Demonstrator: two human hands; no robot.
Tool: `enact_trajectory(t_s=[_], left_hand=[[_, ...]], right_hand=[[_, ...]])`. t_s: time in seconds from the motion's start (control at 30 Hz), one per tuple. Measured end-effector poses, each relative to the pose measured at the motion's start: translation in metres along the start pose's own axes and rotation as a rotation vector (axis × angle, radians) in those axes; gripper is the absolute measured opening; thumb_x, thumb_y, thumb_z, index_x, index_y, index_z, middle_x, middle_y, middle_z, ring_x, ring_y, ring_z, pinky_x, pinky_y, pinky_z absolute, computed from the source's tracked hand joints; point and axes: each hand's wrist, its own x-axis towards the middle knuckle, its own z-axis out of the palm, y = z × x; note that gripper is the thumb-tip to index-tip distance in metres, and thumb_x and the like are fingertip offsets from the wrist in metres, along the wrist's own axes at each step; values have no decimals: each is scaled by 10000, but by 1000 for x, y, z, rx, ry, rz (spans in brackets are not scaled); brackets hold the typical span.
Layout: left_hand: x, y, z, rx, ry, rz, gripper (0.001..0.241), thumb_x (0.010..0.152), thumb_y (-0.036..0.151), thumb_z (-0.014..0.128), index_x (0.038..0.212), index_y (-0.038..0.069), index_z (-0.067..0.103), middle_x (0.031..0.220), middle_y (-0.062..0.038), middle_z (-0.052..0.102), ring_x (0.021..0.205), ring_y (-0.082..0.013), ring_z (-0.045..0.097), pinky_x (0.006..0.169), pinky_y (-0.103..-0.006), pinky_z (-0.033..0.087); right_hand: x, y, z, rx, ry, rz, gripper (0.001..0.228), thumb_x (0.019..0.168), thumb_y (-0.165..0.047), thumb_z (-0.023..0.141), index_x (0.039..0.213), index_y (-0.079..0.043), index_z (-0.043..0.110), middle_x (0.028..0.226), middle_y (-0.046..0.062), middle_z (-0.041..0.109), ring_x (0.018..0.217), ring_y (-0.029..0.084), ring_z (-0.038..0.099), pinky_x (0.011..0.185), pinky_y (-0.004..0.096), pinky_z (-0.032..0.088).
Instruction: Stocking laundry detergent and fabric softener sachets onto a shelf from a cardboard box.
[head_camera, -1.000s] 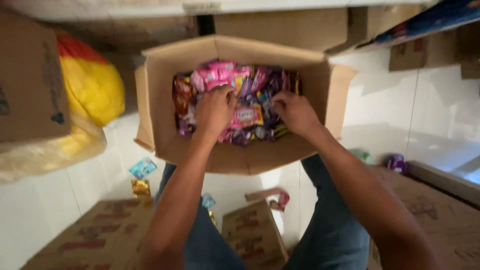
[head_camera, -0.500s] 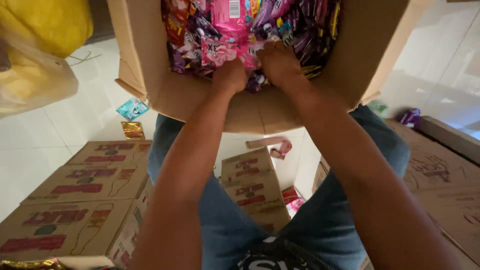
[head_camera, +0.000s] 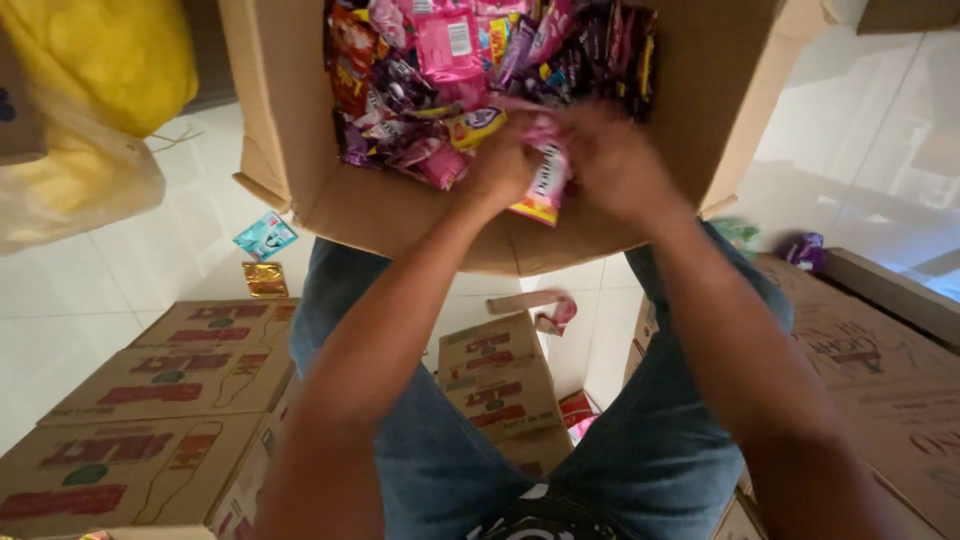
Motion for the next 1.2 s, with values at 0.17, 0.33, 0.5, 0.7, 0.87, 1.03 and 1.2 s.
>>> enact_trajectory(t_s=[0.17, 0.33, 0.5, 0.7, 0.87, 1.03, 1.2], left_hand=[[12, 34, -21, -95, -342, -27, 499, 910, 87, 670, 1395, 52, 554, 1089, -218, 703, 877, -238, 673, 803, -394, 539], [22, 38, -73, -204, -501, -112, 553, 938, 122, 664, 1459, 62, 488, 1121, -76, 724, 926, -115, 664, 803, -279, 552], [30, 31, -110, -581, -571, -376, 536, 898, 127, 734, 1387, -1, 555, 1092, -88, 728, 956, -178, 688, 794, -317, 595], [30, 53, -154, -562, -285, -522, 411, 902, 96, 750, 1298, 36, 657, 1077, -50, 708, 937, -159, 632, 740, -332, 495], [30, 54, -150, -911, -210, -369, 319, 912, 14, 734, 1221, 17, 657, 1127, -61, 746, 1053, -178, 704, 958, -320, 602], [24, 87, -150, -580, 8, -55, 232, 953, 86, 734, 1176, 21, 720, 1073, 3, 752, 943, -100, 671, 876, -286, 578], [17, 104, -151, -77, 246, 32, 199, 1008, 201, 731, 1075, 13, 728, 848, -98, 724, 777, -109, 604, 729, -324, 531]], right_hand=[[33, 64, -9, 55, 174, 47, 412, 1096, -291, 593, 1398, -12, 611, 1364, 195, 645, 1247, 334, 610, 1072, 420, 467], [45, 50, -17, 897, -164, 634, 516, 1023, -488, 550, 1349, -112, 687, 1241, 82, 719, 1071, 187, 681, 938, 424, 549], [48, 74, -29, 957, 110, 462, 285, 945, -206, 719, 1173, -86, 596, 1090, 43, 709, 990, 212, 723, 867, 437, 619], [37, 28, -66, 1048, 160, 347, 174, 993, -160, 705, 1123, -137, 592, 1034, -2, 722, 915, 127, 716, 775, 332, 634], [37, 39, -65, 866, 283, 234, 128, 1052, -169, 709, 1072, -120, 593, 949, -16, 689, 789, 74, 627, 653, 254, 502], [27, 28, -81, 659, 396, 83, 224, 1036, -170, 748, 990, -109, 537, 827, -29, 613, 689, 65, 525, 600, 255, 422], [23, 30, -86, 449, 531, -8, 197, 1026, -111, 746, 997, -79, 554, 836, -42, 591, 757, 54, 522, 667, 238, 445]])
